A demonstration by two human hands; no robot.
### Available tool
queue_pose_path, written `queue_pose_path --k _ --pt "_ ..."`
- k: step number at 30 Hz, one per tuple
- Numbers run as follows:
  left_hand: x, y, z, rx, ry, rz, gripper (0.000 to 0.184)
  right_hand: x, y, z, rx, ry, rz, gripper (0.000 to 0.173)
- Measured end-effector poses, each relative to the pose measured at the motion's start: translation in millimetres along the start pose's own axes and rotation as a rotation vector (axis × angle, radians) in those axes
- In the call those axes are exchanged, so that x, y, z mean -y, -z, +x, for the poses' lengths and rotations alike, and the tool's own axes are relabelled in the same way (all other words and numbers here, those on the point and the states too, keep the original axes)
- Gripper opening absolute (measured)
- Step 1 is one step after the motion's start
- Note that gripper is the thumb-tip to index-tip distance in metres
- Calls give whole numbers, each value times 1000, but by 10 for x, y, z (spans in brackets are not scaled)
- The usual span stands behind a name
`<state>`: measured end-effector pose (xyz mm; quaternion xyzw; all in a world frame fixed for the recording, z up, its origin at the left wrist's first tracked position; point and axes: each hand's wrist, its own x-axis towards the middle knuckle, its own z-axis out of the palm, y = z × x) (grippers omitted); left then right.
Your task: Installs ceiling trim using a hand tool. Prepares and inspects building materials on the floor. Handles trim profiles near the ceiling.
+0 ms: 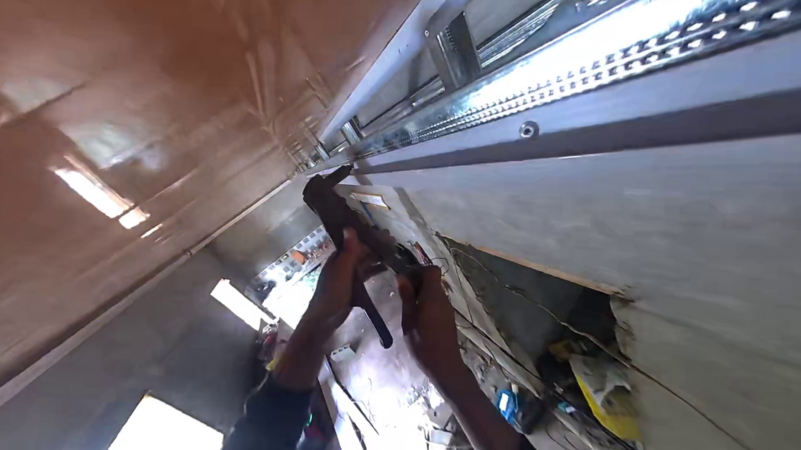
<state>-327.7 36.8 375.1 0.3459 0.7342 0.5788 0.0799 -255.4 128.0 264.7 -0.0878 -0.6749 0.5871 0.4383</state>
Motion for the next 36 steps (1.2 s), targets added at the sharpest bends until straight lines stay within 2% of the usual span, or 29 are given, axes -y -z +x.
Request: queue_pose_path --k 2,3,4,6,8,10,12,13,15,17,19,21,23,25,26,28,29,30,32,34,36 --pt "62 -116 43 -53 -33 -191 62 58 104 -55 118 -7 -111 88" --pt "90 -137 53 -77 -41 -248 56 106 136 -108 151 7 -220 107" --pt "123 -146 71 -86 -63 -280 47 154 156 -148 173 26 -327 115" --pt "165 -212 135 -128 -108 -288 29 128 128 -149 109 115 -420 92" --pt "172 -332 194 -211 -127 -275 18 48 96 -113 18 190 -382 64" --pt "140 -342 200 -236 -115 -220 18 -5 115 -110 58 184 -287 64" --pt "80 -212 182 -144 -73 -40 29 -3 174 -89 137 127 -237 74" --pt "33 -102 147 -63 -22 70 38 2 189 -64 155 98 -243 72" --pt "-130 119 54 86 94 253 52 -45 142 22 55 143 -279 52" --pt "-354 362 -75 230 212 302 52 -69 106 83 -5 187 -322 41" --pt "-573 676 -185 348 360 252 56 -91 81 67 -15 196 -354 41" --pt "-625 796 -151 360 388 247 59 -91 21 58 -47 220 -353 41" --pt "-489 583 -116 213 260 351 54 -52 -42 10 -58 203 -296 39" --pt "-254 278 -48 49 93 290 53 2 -71 -58 -42 163 -261 46" --pt "-158 163 -19 3 40 171 55 56 -47 -108 13 118 -256 61" --pt "-30 3 36 -66 -29 -15 55 188 42 -183 160 18 -309 107" --pt "18 -36 58 -108 -49 -64 51 224 62 -204 201 1 -348 119" --pt "61 -55 73 -141 -58 -98 45 218 61 -212 207 11 -359 115" --pt "115 -130 139 -172 -87 -136 29 164 83 -156 192 36 -324 92" --pt "148 -227 207 -230 -107 -152 22 107 90 -118 142 91 -285 69" --pt "136 -211 220 -210 -104 -91 25 89 106 -119 168 112 -274 67"
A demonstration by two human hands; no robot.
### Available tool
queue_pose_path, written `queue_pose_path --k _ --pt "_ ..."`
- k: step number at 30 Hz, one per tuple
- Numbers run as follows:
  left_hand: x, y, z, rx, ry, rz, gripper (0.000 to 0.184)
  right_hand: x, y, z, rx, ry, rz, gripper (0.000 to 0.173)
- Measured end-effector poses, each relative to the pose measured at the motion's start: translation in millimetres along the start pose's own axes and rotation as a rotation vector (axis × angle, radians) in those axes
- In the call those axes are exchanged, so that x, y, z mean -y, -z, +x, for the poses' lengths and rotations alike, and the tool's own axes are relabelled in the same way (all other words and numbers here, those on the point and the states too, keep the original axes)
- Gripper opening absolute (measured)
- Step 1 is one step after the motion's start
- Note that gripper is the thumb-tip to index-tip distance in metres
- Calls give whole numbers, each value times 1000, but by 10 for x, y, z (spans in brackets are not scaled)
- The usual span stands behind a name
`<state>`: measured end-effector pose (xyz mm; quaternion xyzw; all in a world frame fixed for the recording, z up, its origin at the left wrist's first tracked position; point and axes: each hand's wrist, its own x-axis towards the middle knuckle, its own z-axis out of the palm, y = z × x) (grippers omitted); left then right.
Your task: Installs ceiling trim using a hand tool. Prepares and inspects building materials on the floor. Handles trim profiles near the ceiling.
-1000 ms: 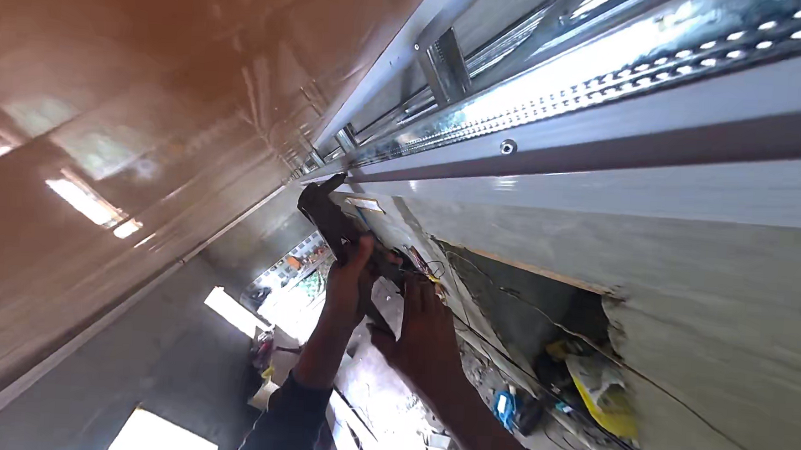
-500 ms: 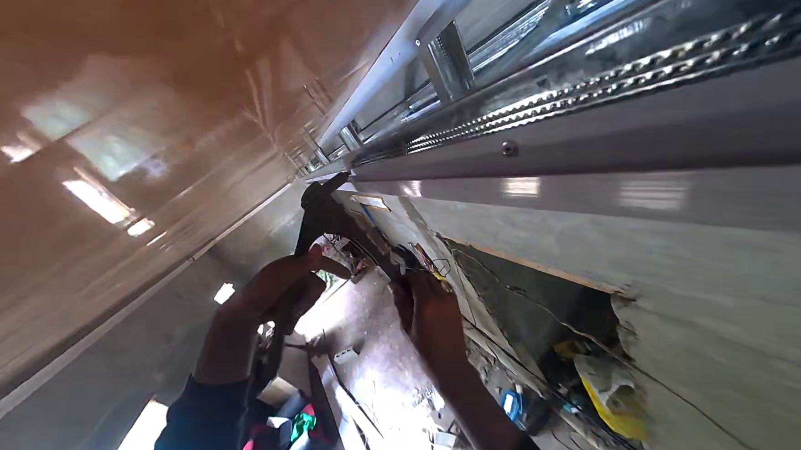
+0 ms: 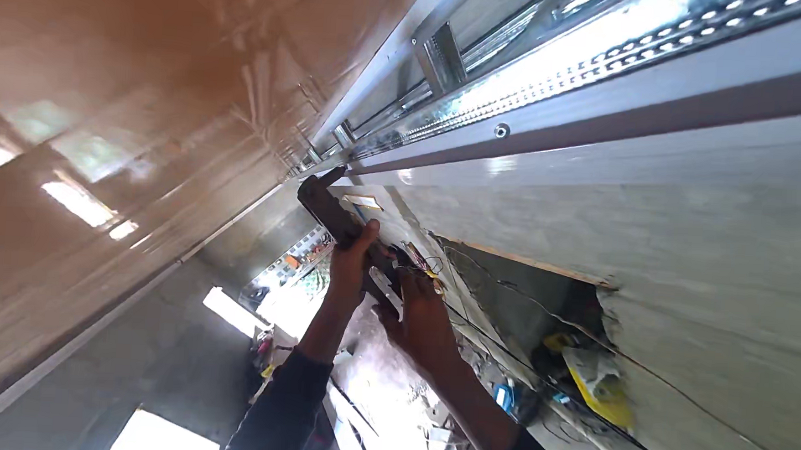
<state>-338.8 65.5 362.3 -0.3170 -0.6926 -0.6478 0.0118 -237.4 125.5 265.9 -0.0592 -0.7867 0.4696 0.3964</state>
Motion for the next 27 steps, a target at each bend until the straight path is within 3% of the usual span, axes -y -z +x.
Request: queue_pose_path --k 3,6,9,11,14,18,19,22,24,27 --pt "-212 263 -26 200 89 285 46 27 48 3 40 -20 -2 71" --pt "-583 621 -91 431 299 427 56 -46 57 97 -72 5 -35 44" --pt "-831 959 -62 554 487 370 59 -127 32 162 -95 10 -47 39" --pt "-741 905 -60 474 430 428 61 -90 -42 134 -115 -4 -17 39" --pt "-385 513 -104 237 184 438 59 -9 -138 55 -163 -18 31 45" --pt "-99 257 -97 194 16 38 57 85 -26 -41 77 -122 22 110" --pt "-45 227 -81 163 6 -11 52 78 -19 -43 101 -120 7 110" --pt "81 115 -1 81 -48 -63 27 -3 22 20 82 -71 47 76" --pt "99 31 40 36 -53 -59 20 -33 27 40 33 -20 49 59" --pt "-33 118 27 126 7 150 39 -50 45 38 56 -33 28 70"
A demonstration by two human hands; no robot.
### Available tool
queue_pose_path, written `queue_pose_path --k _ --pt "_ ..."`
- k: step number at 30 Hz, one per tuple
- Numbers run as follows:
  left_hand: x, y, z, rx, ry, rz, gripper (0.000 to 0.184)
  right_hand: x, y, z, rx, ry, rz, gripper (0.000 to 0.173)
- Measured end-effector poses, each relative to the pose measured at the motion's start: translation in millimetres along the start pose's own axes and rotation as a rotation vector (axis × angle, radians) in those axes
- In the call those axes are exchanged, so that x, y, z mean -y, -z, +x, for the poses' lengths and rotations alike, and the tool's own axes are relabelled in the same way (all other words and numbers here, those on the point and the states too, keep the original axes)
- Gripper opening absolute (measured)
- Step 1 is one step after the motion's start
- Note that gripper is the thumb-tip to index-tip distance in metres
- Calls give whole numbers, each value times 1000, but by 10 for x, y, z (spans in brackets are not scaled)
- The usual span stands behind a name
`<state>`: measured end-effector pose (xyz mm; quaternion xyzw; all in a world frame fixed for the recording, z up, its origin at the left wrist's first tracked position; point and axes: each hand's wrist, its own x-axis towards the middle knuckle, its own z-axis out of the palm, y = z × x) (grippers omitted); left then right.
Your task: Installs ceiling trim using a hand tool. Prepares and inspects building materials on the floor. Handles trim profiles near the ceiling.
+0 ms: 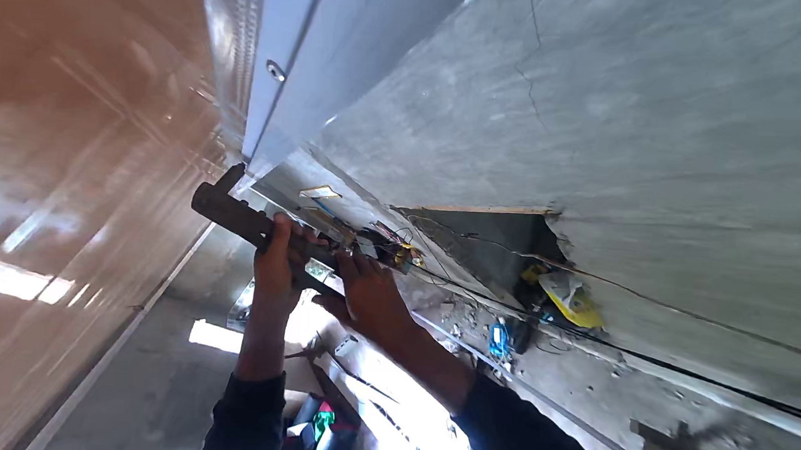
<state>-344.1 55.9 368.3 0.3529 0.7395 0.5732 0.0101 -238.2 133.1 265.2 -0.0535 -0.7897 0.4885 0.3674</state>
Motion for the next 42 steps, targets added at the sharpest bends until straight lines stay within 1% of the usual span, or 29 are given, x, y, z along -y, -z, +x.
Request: queue_pose_path --k 1,2,4,5,7,9,11,12,14,15,16,17,18,20,21,22,24,25,27,29,31,33,34,35,37,38,39,40,42 --pt "-84 107 -31 81 45 113 51 -2 21 6 -5 -13 8 72" --pt "-184 228 -65 156 98 204 58 -11 36 22 -42 -5 6 66" --pt "-396 553 -130 323 231 244 59 -66 -4 86 -186 64 -24 43" --pt "-509 744 -165 403 284 227 58 -81 -11 112 -200 75 -32 38" --pt "-638 939 -174 468 325 191 59 -91 -36 145 -198 70 -32 36" --pt "-551 841 -157 367 333 286 64 -51 -147 108 -230 69 -22 37" --pt "-366 528 -126 190 218 323 62 -9 -205 68 -245 48 -2 48" --pt "-269 395 -119 132 148 236 62 27 -192 20 -192 18 6 65" --pt "-121 209 -101 83 44 -4 63 112 -99 -52 -14 -79 -22 108" --pt "-69 134 -89 44 10 -94 60 135 -81 -60 23 -93 -52 118" --pt "-27 87 -85 4 -11 -162 54 144 -78 -63 38 -94 -68 115" --pt "9 50 -74 -18 -27 -208 46 132 -75 -53 34 -85 -71 105" --pt "39 5 -47 -37 -42 -227 38 101 -63 -31 13 -62 -61 93" --pt "45 -131 13 -117 -50 -213 27 16 -71 7 -108 29 -46 65" --pt "39 -150 27 -130 -44 -190 26 5 -70 12 -121 49 -40 58" --pt "21 -123 26 -120 -36 -139 28 17 -54 5 -89 48 -28 60" --pt "-80 62 9 2 9 41 42 57 10 1 9 6 -9 72" --pt "-164 219 -26 95 54 164 52 63 15 1 5 -5 -7 71" --pt "-409 538 -89 269 190 346 61 14 -37 49 -133 29 -16 50" --pt "-656 832 -148 376 340 340 61 -44 -54 96 -202 53 -23 37" --pt "-747 918 -138 388 399 298 63 -63 -84 110 -244 71 -34 35" --pt "-615 751 -146 312 303 393 68 -36 -152 70 -264 62 -9 39" --pt "-502 621 -135 250 226 402 68 -3 -168 40 -253 41 8 48" --pt "-377 484 -120 180 161 343 67 47 -165 -7 -207 7 17 65" --pt "-184 275 -95 111 82 84 68 138 -119 -83 -63 -82 -22 108" --pt "-119 189 -88 82 45 -43 65 158 -103 -90 -17 -106 -54 118" --pt "-63 123 -81 44 15 -150 58 160 -99 -88 2 -107 -68 115" --pt "-13 82 -67 23 -9 -224 50 152 -93 -79 7 -101 -61 106" --pt "18 -15 -22 -21 -45 -260 34 122 -35 -32 -3 -71 -28 81"
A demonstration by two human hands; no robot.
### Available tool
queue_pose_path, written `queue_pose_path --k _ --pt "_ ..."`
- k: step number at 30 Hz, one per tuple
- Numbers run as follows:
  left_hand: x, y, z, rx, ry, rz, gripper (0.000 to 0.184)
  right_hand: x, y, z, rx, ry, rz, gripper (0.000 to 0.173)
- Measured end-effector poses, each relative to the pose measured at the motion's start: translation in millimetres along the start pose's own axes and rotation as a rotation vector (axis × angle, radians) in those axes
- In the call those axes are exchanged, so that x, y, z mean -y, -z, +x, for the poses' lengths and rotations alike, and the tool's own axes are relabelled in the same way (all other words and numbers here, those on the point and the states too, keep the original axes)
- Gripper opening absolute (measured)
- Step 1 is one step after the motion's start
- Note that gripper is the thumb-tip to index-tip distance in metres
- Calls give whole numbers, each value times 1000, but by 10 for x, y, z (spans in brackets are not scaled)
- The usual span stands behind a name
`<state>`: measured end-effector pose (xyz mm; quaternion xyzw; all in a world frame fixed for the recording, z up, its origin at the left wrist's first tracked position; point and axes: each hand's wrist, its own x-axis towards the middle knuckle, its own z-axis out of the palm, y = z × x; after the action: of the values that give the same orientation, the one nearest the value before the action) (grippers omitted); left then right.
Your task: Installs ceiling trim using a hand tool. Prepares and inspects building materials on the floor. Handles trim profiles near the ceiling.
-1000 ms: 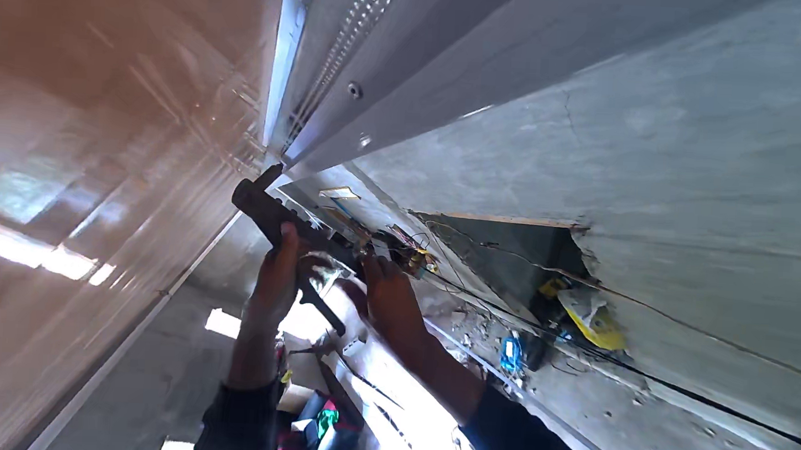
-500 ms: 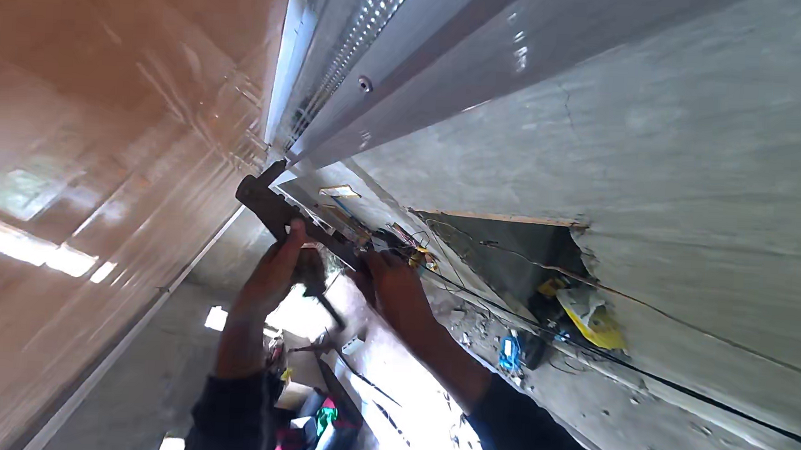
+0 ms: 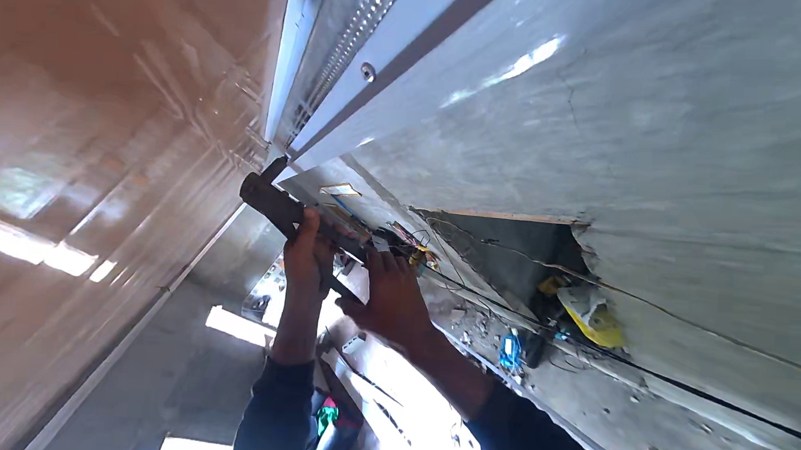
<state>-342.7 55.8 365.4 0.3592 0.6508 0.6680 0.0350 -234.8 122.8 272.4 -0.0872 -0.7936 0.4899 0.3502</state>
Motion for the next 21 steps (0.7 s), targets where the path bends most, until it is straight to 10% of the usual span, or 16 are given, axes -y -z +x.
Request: queue_pose_path --k 2,7,14,19,21 --pt "29 -118 40 -73 -14 24 24 -55 2 35 -80 70 23 56" --pt "-229 187 21 102 139 471 57 -84 53 35 18 44 33 72" --pt "-906 598 -100 307 429 657 71 -171 -54 113 -221 118 35 35" --pt "-247 241 -39 115 137 325 64 20 -82 -71 28 -44 42 117" --pt "-104 144 -31 44 65 111 60 35 -68 -56 73 -61 -15 118"
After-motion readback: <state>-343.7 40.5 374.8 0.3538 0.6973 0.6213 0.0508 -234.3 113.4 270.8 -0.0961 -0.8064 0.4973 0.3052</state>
